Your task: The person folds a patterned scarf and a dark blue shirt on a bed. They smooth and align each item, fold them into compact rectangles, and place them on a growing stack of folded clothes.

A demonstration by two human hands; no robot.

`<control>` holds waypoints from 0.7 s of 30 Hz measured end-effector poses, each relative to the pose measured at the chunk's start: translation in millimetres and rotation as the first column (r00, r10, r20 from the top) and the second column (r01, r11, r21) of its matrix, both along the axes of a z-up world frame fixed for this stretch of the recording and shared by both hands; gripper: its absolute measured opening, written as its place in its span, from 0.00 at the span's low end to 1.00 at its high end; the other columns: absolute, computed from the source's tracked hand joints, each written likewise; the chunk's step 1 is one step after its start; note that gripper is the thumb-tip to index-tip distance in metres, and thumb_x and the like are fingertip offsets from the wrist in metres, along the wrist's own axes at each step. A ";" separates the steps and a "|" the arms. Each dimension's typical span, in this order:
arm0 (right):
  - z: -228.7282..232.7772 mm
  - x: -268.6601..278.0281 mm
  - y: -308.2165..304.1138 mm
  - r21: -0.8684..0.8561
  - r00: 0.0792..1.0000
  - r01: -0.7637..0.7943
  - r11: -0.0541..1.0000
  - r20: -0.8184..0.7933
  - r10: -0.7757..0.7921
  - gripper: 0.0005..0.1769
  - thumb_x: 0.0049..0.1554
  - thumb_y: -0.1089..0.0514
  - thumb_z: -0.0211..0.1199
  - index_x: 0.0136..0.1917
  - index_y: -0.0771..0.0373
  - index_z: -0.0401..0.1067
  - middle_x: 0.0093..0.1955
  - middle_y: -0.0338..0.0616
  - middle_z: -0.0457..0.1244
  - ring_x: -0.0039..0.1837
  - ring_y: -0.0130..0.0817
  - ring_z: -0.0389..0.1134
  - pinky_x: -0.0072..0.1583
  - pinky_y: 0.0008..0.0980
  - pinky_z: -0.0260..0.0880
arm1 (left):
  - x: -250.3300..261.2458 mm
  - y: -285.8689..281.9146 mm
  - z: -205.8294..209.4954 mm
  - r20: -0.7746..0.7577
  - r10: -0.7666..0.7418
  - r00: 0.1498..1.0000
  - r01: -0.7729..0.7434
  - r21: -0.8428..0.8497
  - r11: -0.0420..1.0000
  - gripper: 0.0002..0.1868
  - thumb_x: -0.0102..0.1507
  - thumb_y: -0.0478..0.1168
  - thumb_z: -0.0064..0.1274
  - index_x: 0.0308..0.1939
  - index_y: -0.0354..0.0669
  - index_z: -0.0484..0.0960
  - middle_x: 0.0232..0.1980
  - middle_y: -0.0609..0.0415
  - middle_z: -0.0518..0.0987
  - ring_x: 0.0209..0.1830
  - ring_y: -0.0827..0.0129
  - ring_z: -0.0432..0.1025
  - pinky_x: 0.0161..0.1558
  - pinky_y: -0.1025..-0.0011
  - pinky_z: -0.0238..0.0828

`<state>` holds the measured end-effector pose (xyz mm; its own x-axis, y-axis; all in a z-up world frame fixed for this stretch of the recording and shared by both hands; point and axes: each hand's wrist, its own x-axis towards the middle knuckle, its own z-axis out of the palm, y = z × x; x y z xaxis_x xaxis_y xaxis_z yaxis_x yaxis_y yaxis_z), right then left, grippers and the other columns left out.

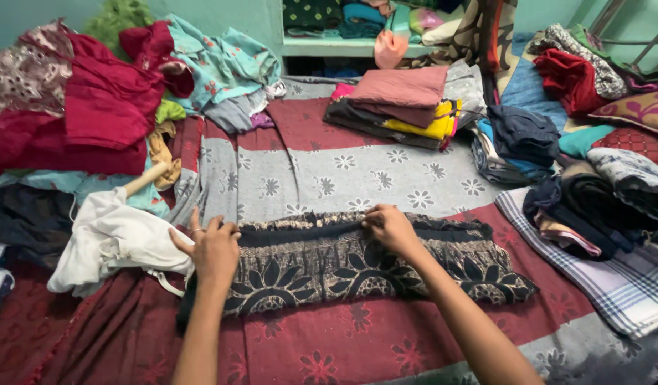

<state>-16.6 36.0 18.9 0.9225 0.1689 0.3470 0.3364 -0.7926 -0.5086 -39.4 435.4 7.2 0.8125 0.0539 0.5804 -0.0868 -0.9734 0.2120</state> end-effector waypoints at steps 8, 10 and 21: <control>17.3 31.9 12.4 0.152 0.964 0.152 0.977 -0.240 -0.113 0.12 0.61 0.50 0.62 0.53 0.54 0.80 0.53 0.43 0.73 0.53 0.37 0.74 0.56 0.36 0.72 | 47.7 20.0 12.8 -0.142 0.040 0.989 -0.068 -0.202 0.977 0.06 0.63 0.48 0.60 0.39 0.57 0.88 0.49 0.56 0.85 0.74 0.58 0.65 0.76 0.31 0.31; 4.1 35.4 23.0 -0.075 0.994 0.098 0.992 -0.047 -0.102 0.09 0.59 0.53 0.64 0.50 0.53 0.82 0.50 0.46 0.70 0.52 0.42 0.71 0.56 0.40 0.70 | 56.5 9.1 3.1 -0.163 0.099 0.982 -0.114 -0.083 0.990 0.08 0.65 0.49 0.58 0.44 0.55 0.87 0.52 0.57 0.85 0.76 0.58 0.65 0.75 0.31 0.32; -3.6 -38.7 -143.2 -0.021 0.990 0.129 0.991 0.059 -0.127 0.08 0.52 0.55 0.70 0.44 0.60 0.82 0.46 0.44 0.71 0.50 0.43 0.72 0.55 0.42 0.68 | 13.4 -18.1 -56.9 -0.249 -0.185 0.951 0.214 0.096 0.972 0.36 0.66 0.69 0.33 0.76 0.68 0.60 0.81 0.48 0.50 0.82 0.49 0.39 0.68 0.26 0.27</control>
